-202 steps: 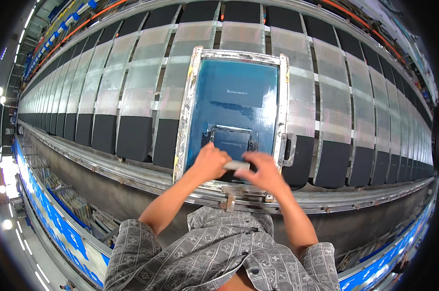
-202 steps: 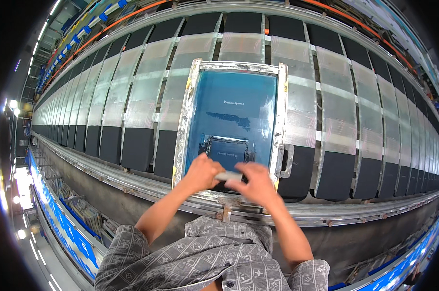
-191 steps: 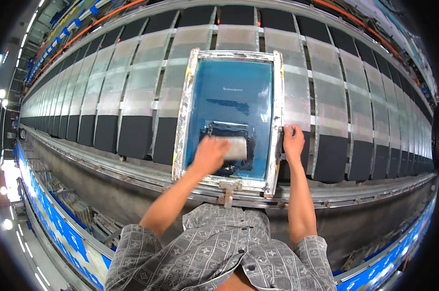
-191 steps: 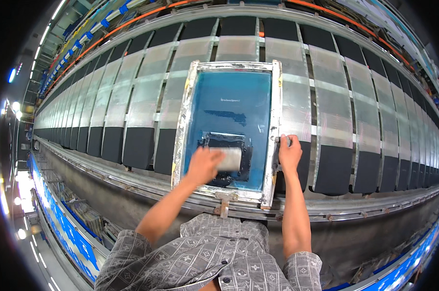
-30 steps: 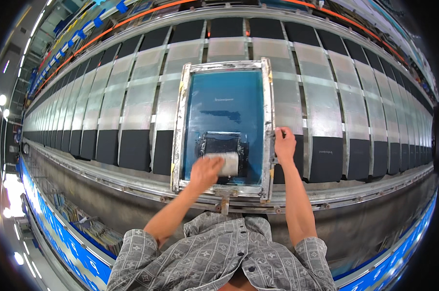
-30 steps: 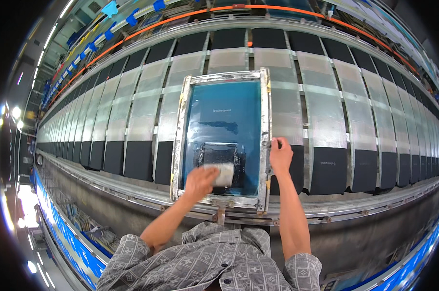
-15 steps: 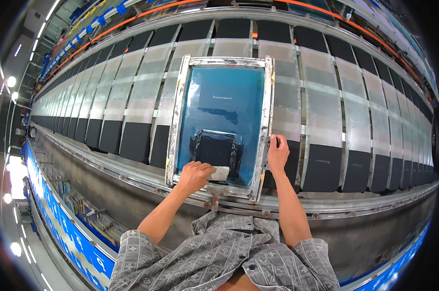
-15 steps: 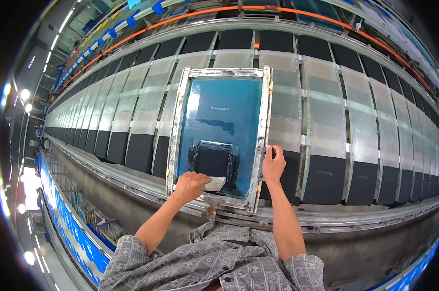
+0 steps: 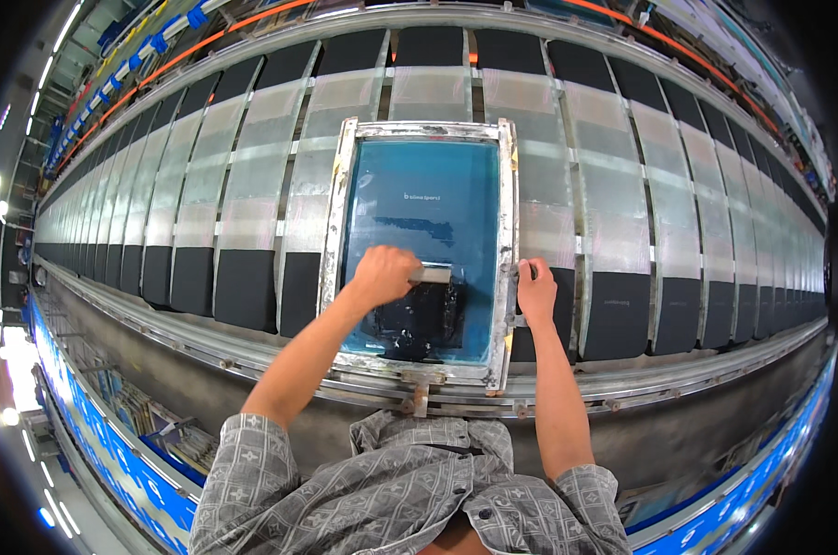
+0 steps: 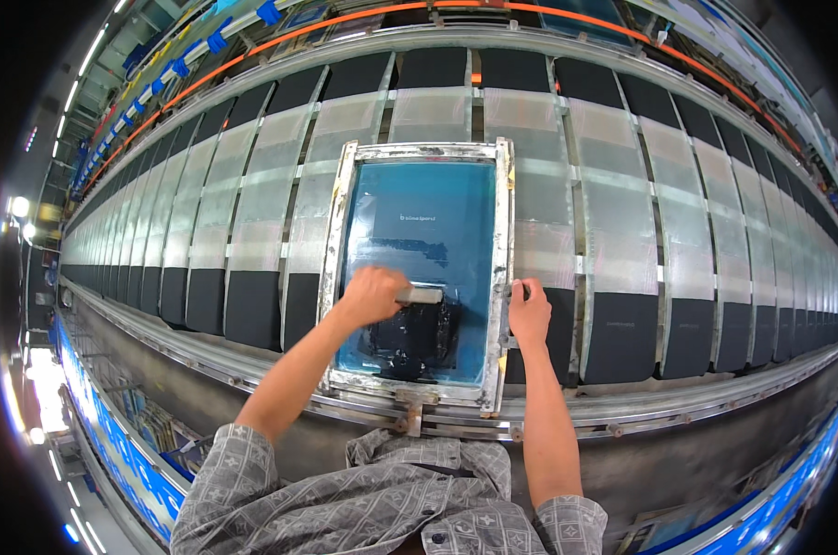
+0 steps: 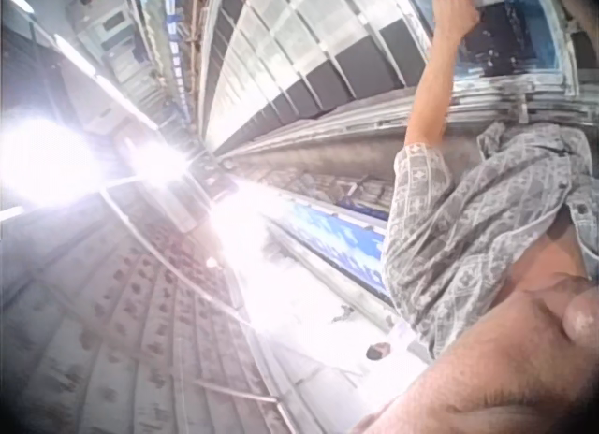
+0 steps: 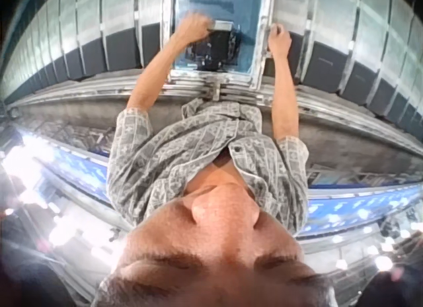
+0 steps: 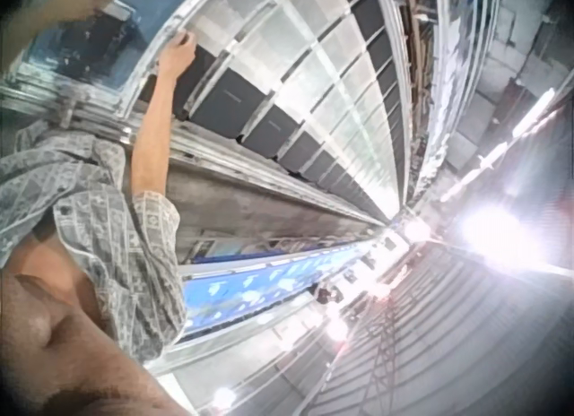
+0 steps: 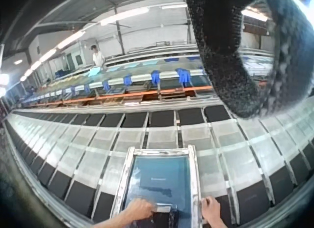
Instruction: The person uses a squeegee to pull ink across a screen printing frame, repeatedly pressing and smoothing the ink layer. The person then lifts the frame to reveal a blue printed surface with a logo underneath before returning to the frame to continue the process.
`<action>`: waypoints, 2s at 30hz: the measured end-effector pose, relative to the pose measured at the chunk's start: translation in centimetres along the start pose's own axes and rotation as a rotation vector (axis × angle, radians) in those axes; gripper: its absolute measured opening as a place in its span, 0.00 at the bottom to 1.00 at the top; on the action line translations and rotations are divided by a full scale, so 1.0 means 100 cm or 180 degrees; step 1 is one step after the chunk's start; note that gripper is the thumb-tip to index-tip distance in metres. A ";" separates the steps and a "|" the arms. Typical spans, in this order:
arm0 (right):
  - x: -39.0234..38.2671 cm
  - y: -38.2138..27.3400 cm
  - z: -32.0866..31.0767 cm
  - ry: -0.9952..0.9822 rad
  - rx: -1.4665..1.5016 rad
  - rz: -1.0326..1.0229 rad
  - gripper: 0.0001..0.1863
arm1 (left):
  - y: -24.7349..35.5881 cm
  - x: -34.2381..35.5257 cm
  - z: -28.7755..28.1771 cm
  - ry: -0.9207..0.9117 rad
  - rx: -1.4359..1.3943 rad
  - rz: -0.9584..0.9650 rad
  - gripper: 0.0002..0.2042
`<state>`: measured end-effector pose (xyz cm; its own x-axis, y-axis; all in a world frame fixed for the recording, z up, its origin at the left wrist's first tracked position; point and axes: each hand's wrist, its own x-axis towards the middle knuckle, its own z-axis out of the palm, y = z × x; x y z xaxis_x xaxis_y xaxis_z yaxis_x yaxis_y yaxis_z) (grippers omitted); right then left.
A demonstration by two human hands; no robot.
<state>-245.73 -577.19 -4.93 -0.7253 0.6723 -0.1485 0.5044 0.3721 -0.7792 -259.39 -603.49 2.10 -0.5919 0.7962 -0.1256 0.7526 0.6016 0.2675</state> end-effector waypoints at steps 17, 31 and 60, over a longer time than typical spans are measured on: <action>0.000 0.000 0.008 0.0162 0.0390 0.0307 0.17 | 0.011 -0.030 0.017 0.0442 -0.0247 -0.0048 0.18; -0.065 -0.099 0.139 0.0544 0.1022 -0.0598 0.13 | -0.073 -0.192 -0.009 0.0683 -0.0149 -0.0109 0.20; -0.066 -0.102 0.165 0.0334 0.0327 0.0019 0.18 | -0.140 -0.164 -0.024 -0.0386 -0.0251 0.0136 0.07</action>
<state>-253.80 -596.01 -6.02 -0.6666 0.7395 -0.0931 0.4541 0.3039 -0.8375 -260.88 -625.10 2.72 -0.5169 0.8258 -0.2255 0.7486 0.5638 0.3488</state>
